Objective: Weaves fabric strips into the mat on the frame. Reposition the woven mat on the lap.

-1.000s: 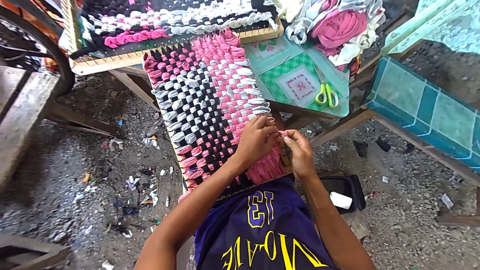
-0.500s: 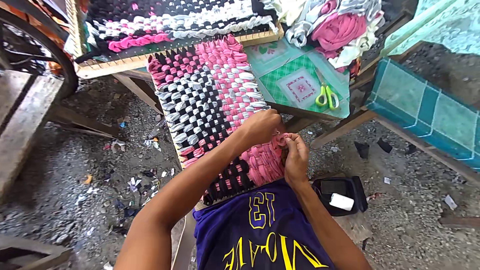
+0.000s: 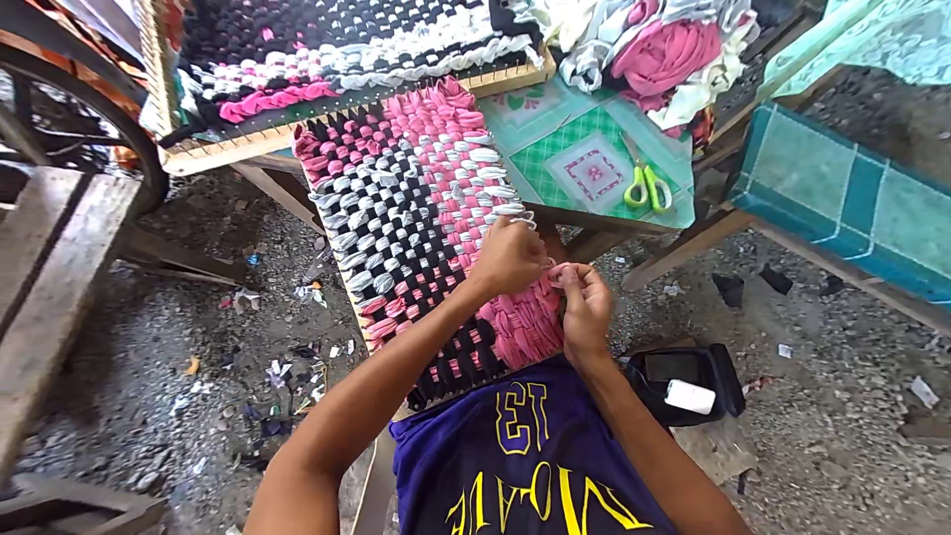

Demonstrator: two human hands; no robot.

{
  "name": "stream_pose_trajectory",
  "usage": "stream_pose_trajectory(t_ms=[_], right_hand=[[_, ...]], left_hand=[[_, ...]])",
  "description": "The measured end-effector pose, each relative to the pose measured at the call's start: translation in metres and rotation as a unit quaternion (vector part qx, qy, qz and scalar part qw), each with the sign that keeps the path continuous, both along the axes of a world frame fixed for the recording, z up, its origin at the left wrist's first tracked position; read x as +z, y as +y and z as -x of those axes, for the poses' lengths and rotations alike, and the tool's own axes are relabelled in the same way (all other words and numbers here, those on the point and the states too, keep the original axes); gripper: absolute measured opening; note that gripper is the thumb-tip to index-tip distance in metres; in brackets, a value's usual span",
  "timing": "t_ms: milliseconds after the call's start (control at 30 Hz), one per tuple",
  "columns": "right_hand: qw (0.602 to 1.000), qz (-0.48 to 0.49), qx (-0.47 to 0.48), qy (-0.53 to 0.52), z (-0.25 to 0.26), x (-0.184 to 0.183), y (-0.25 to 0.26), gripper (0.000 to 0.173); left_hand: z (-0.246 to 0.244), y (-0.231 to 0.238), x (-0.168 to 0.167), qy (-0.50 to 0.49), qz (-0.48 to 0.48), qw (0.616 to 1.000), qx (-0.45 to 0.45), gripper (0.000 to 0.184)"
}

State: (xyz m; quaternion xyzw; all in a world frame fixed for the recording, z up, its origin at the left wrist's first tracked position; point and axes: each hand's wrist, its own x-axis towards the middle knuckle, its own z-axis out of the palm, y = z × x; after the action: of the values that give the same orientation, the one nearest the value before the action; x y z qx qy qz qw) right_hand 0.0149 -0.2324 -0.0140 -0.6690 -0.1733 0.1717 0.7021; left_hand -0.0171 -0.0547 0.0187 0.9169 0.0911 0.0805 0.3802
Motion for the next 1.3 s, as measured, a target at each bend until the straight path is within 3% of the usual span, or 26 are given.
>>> stream_pose_trajectory(t_ms=[67,167,267,433,500,700,1000,1300], right_hand=[[1.0,0.005,-0.006,0.002,0.001,-0.001,0.0,0.02],[1.0,0.002,-0.017,0.011,-0.002,-0.002,0.0,0.02],[1.0,0.0,0.001,0.014,-0.003,-0.001,-0.002,0.021],[1.0,0.004,0.001,0.022,-0.004,-0.002,-0.003,0.02],[1.0,0.002,0.007,0.025,-0.007,0.0,-0.003,0.021],[0.998,0.056,0.003,0.004,-0.015,0.003,-0.001,0.019],[0.988,0.101,0.053,-0.108,-0.027,0.023,-0.001,0.015],[0.923,0.193,0.019,-0.332,-0.022,0.033,0.0,0.014]], left_hand=[[0.005,0.003,-0.005,0.001,0.08,0.997,-0.006,0.02],[0.001,0.017,-0.003,0.0,0.108,0.991,-0.077,0.025],[0.004,0.017,0.01,0.035,0.013,0.989,-0.144,0.019],[0.006,0.018,0.011,-0.015,-0.114,0.969,-0.218,0.016],[0.007,0.022,0.006,-0.074,-0.102,0.97,-0.209,0.016],[0.017,0.028,-0.012,-0.216,0.073,0.954,-0.195,0.02],[0.004,0.028,-0.015,-0.183,0.082,0.958,-0.205,0.013],[0.012,0.007,-0.01,-0.145,0.124,0.981,-0.04,0.006]])
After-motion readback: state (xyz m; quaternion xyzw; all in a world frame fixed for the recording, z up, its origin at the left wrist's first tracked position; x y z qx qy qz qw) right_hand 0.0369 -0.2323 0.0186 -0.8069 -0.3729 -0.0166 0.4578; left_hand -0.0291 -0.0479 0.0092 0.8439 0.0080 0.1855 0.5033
